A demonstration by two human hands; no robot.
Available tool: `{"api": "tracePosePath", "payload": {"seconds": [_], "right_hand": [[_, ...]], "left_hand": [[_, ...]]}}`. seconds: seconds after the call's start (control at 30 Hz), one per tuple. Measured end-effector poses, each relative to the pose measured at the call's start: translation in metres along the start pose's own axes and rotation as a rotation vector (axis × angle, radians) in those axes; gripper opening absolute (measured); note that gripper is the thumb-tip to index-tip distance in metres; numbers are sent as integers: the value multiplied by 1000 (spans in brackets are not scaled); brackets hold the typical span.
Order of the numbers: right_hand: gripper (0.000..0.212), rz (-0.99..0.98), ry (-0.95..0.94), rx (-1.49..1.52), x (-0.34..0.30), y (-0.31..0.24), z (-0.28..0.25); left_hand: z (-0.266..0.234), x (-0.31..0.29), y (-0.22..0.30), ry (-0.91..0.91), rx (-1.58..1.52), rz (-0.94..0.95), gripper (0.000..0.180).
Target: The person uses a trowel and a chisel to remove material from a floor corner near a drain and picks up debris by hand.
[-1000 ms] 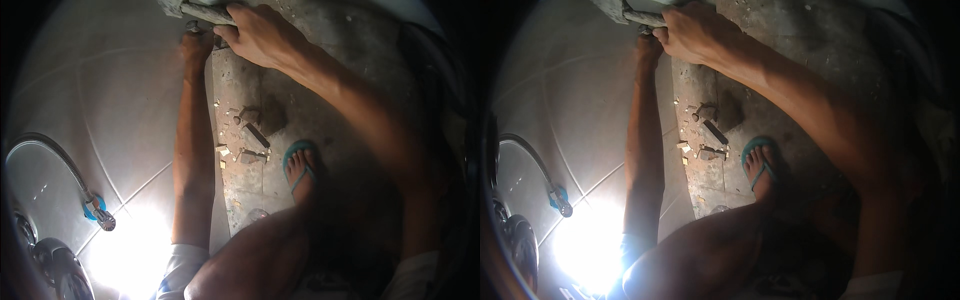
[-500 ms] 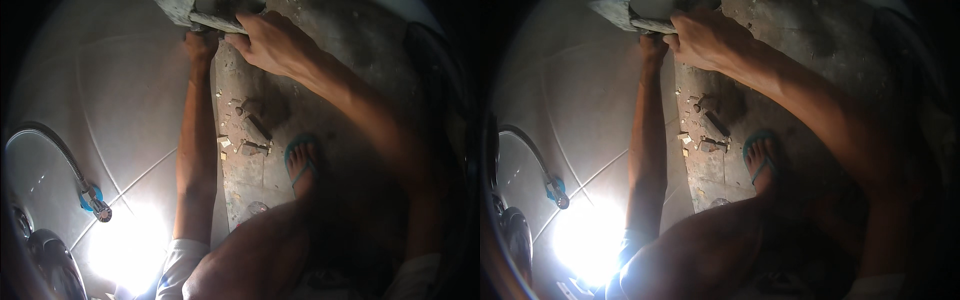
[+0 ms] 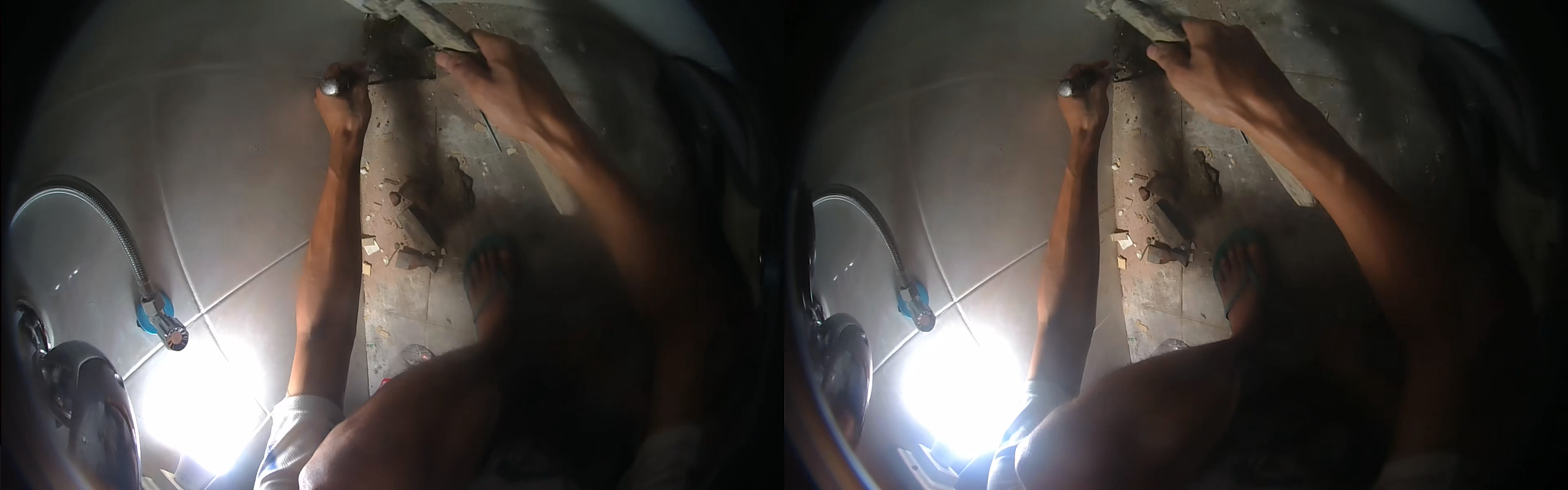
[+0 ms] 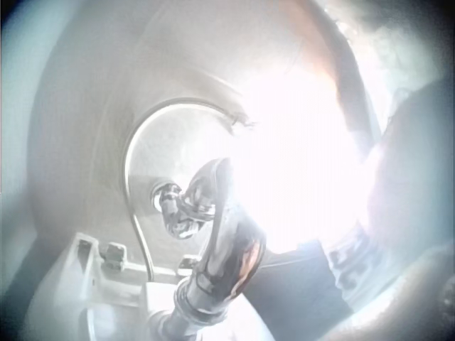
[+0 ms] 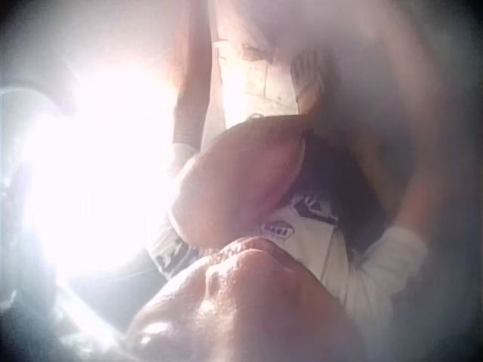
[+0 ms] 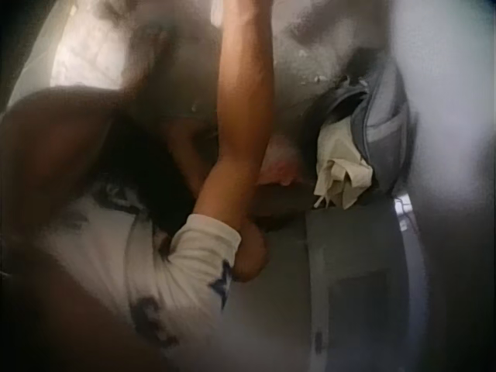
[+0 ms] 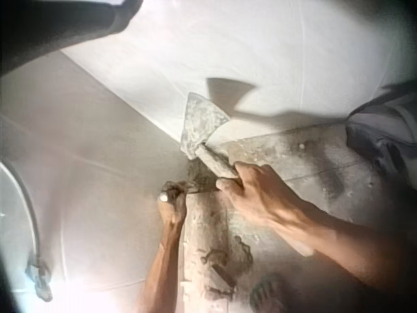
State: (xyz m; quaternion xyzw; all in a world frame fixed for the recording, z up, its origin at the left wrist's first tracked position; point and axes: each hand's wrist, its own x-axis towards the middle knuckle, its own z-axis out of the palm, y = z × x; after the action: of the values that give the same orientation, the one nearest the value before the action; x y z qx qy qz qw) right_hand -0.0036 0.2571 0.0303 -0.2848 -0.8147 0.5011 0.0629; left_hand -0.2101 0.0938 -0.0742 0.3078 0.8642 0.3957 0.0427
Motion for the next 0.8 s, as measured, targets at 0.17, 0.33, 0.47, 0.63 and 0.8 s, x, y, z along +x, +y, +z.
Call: {"api": "tracePosePath", "payload": {"seconds": [0.17, 0.33, 0.47, 0.63, 0.8], "right_hand": [[42, 59, 46, 48, -10, 12, -40], [42, 117, -13, 121, -8, 13, -41], [41, 104, -33, 103, -8, 14, -36], [40, 36, -15, 6, 0, 2, -29], [41, -144, 30, -127, 17, -34, -22]], "left_hand": [[3, 4, 31, -150, -349, -53, 8], [20, 20, 11, -291, -245, -52, 10], [26, 30, 8, -320, -294, -48, 11], [17, 55, 31, -612, -159, 49, 17], [14, 65, 26, -622, -284, 2, 19]]}}
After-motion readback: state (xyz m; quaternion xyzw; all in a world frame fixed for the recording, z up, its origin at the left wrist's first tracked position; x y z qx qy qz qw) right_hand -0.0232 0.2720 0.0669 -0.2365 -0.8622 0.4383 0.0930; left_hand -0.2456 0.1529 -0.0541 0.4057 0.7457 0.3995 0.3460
